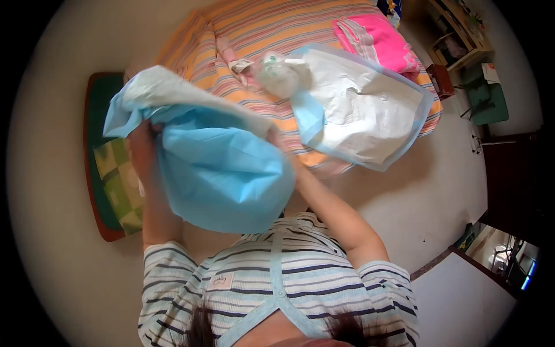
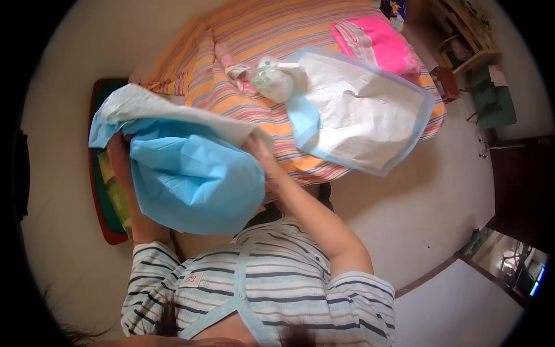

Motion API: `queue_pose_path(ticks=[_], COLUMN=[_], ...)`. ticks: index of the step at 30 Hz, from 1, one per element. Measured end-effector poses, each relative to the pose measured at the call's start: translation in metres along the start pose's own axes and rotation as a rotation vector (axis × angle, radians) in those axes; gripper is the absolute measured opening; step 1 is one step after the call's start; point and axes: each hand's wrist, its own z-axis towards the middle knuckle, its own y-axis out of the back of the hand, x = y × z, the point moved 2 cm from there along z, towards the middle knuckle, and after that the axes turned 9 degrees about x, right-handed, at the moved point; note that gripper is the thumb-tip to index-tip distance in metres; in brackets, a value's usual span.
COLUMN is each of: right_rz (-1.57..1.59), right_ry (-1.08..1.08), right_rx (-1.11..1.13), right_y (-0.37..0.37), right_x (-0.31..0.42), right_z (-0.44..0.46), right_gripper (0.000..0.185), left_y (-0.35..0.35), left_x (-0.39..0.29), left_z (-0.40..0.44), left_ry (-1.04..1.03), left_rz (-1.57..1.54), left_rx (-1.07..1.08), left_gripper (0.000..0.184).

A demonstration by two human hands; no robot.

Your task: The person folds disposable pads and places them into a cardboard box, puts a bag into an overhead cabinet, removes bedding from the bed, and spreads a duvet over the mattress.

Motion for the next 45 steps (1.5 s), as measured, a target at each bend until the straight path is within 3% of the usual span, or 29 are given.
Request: queue_pose_path(ticks=[2,4,6,8,10,11,14,15,17,19,20,22,23,24,26,28,31,34,36,37,39,41,42,43,44,45], right_rz=[-0.531,-0.74,-1.127,-1.335,-1.505,-1.494,-1.362,-1.245,-0.554,0.121,0.108,0.029,-0.087,-0.091,-0.379,-0.448,-0.553,-0.555,-0.449,-0.447,-0.424,-0.396,-0.367,-0.317,-0.31,-0.291], right_ry=[0.274,0.396,0.642,0.847,1.058,1.052,1.038,1.025,0.838,0.879,0.883,0.884,0.92,0.907,0.861,0.792,0.673,0.555,0.561,0.556,0.624,0.629,0.644,0.673,0.681,0.725], right_rx=[-0.231,-0.471,-0.512,-0.603,-0.809,-0.9,-1.109,-1.214,-1.102,-0.802,-0.807,-0.696,-0.662,-0.669,-0.932,-1.022,-1.193,-1.269,-1.202,-1.223,-1.14,-1.112,-1.065,-1.045,-1.057,-1.029], right_y=[0.035,0.032,0.007,-0.014,-0.023,-0.019,0.041,0.062,0.074,0.124,0.144,0.173,0.176,0.181,0.181,0.177,0.175,0.199,0.206,0.206,0.203,0.2,0.198,0.19,0.182,0.175], right_x=[0.048,0.096,0.139,0.178,0.209,0.22,0.238,0.238,0.222,0.209,0.208,0.207,0.204,0.201,0.196,0.187,0.169,0.153,0.138,0.131,0.121,0.116,0.115,0.115,0.117,0.123], right_z=[-0.027,-0.052,-0.082,-0.111,-0.138,-0.149,-0.18,-0.186,-0.195,-0.191,-0.187,-0.168,-0.161,-0.155,-0.15,-0.153,-0.158,-0.172,-0.176,-0.177,-0.174,-0.171,-0.168,-0.162,-0.154,-0.143], right_gripper=[0.064,0.07,0.071,0.069,0.067,0.068,0.071,0.073,0.077,0.064,0.064,0.036,0.013,0.013,0.005,0.006,0.008,0.013,0.016,0.016,0.016,0.015,0.015,0.014,0.014,0.013], left_y=[-0.044,-0.07,-0.084,-0.1,-0.115,-0.109,-0.06,-0.043,-0.023,-0.006,-0.002,0.009,0.008,0.008,0.024,0.05,0.133,0.206,0.213,0.204,0.161,0.12,0.074,0.023,-0.022,-0.056], left_x=[-0.018,-0.037,-0.053,-0.084,-0.108,-0.107,-0.076,-0.051,0.002,0.06,0.086,0.123,0.125,0.129,0.151,0.181,0.259,0.31,0.312,0.313,0.306,0.393,0.403,0.39,0.393,0.399], left_z=[-0.001,0.004,0.013,0.011,-0.001,0.002,0.028,0.04,0.061,0.069,0.066,0.059,0.051,0.043,0.046,0.055,0.085,0.106,0.102,0.095,0.072,0.04,0.01,-0.026,-0.056,-0.094], left_ry=[0.016,0.025,-0.066,0.056,-0.041,-0.048,0.008,0.058,0.192,0.321,0.372,0.419,0.438,0.459,0.523,0.467,0.326,0.237,-0.05,-0.043,-0.145,0.136,0.045,0.63,0.912,0.874], left_rz=[-0.094,-0.195,-0.409,-0.637,-0.567,-0.566,-0.293,-0.215,-0.098,0.018,0.096,0.184,0.18,0.173,0.163,0.241,0.3,0.569,1.523,1.521,1.375,0.696,0.623,0.115,0.188,-0.145], left_rx=[0.035,0.078,0.079,-0.034,-0.123,-0.124,0.332,0.364,0.412,0.503,0.484,0.634,0.604,0.573,0.565,0.492,0.169,0.036,-0.234,-0.212,-0.064,0.089,0.289,0.434,0.66,0.728], left_gripper=[0.016,0.016,0.015,0.012,0.011,0.011,0.022,0.025,0.028,0.03,0.029,0.029,0.029,0.03,0.034,0.035,0.035,0.038,0.038,0.038,0.035,0.031,0.025,0.031,0.043,0.055])
